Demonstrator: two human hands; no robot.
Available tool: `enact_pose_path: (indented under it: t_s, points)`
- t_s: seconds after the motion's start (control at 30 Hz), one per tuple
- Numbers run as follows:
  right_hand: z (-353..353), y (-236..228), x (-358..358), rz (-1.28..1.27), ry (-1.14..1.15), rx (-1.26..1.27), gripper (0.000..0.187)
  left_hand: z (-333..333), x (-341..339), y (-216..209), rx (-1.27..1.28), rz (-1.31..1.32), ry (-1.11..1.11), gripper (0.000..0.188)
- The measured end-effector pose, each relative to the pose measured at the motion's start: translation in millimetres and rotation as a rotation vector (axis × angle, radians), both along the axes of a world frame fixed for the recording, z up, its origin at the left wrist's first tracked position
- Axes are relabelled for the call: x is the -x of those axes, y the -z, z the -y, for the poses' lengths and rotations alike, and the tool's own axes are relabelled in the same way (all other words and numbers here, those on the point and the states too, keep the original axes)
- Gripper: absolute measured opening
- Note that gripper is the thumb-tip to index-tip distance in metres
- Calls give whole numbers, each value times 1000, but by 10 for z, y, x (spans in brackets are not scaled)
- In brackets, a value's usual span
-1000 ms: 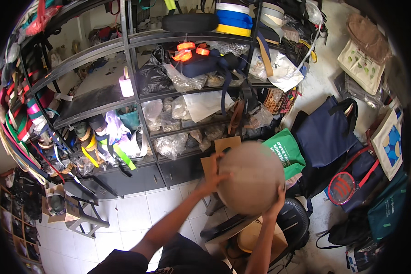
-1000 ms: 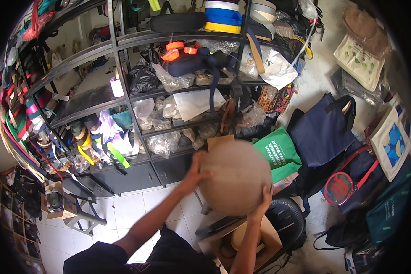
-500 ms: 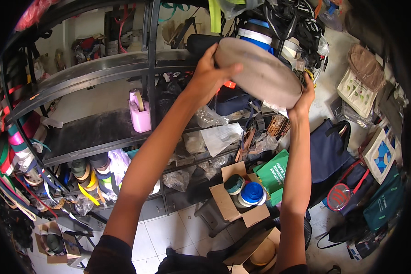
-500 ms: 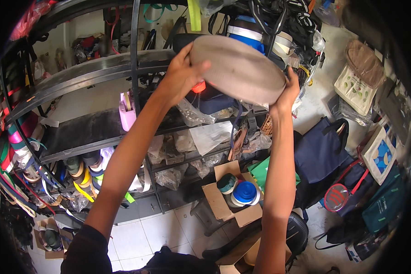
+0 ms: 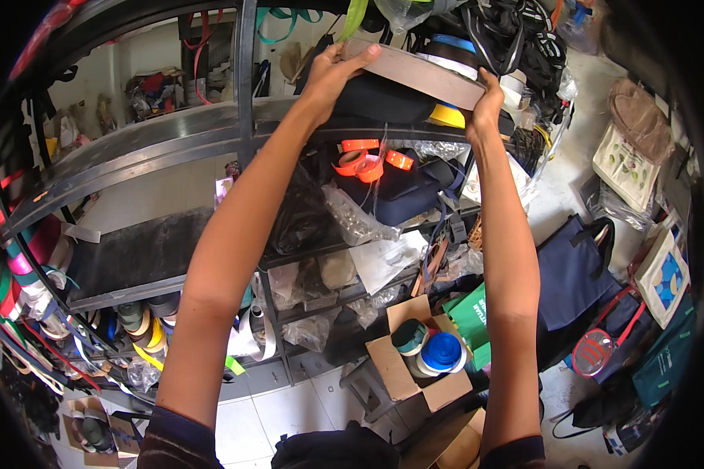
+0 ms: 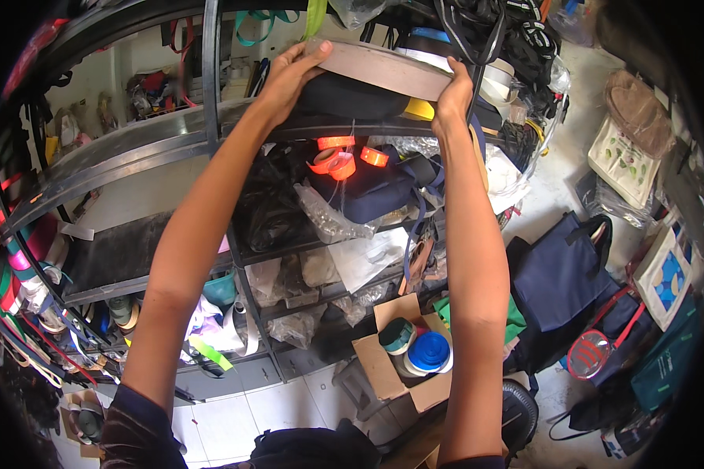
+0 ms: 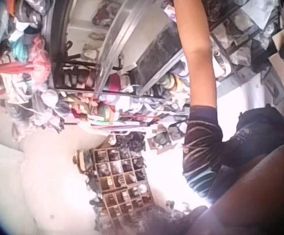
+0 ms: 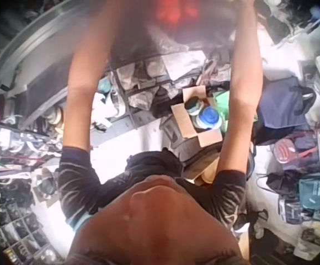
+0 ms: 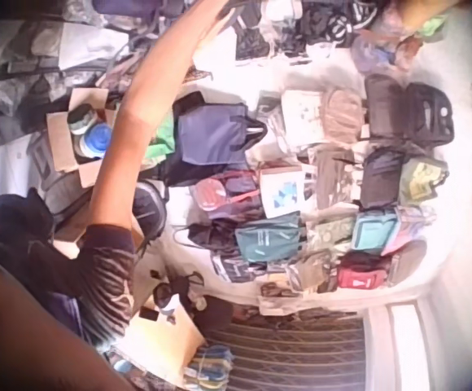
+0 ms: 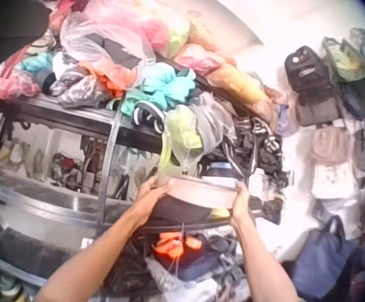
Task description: The person picks up rolls of colored webbing from a box on a chair and places them one by one onto a metal storage shelf.
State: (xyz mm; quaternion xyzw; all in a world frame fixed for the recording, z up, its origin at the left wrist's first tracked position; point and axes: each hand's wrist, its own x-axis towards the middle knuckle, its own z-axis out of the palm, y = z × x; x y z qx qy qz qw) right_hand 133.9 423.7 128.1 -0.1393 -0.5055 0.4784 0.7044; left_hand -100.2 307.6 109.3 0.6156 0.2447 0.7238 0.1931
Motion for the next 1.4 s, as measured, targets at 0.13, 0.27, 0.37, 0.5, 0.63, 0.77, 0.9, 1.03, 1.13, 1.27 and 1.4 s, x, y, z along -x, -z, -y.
enact_pose_path:
  t_s: [0.13,0.27,0.37,0.5,0.63,0.77,0.9,1.03,1.13,1.27,1.4]
  points:
    - [-200,-82,179,73,98,-21,63,-29,97,-54,128,-158,-364,100]
    - [-348,-189,374,150,112,-65,73,-169,286,-21,190,-211,-456,98]
    - [-511,-198,563,234,129,48,76,-252,453,-27,206,-226,-491,106]
    - [-1026,-162,606,312,180,61,73,-337,341,-24,312,-308,-518,114]
    - [-956,-134,666,323,172,-8,60,-486,603,-34,325,-318,-530,119]
    - [-1116,-179,621,366,243,107,56,-590,498,9,327,-340,-434,118]
    - [-1035,-135,624,408,304,48,55,-632,396,16,330,-272,-485,100]
    - [-1124,-76,652,345,228,67,54,-652,311,67,346,-234,-503,84]
    - [-1004,-71,699,315,218,60,61,-669,381,65,303,-244,-525,86]
    - [-954,-5,752,226,186,65,77,-540,349,52,293,-268,-614,89]
    - [-557,472,498,78,478,-138,57,-217,108,91,162,-218,-1057,78]
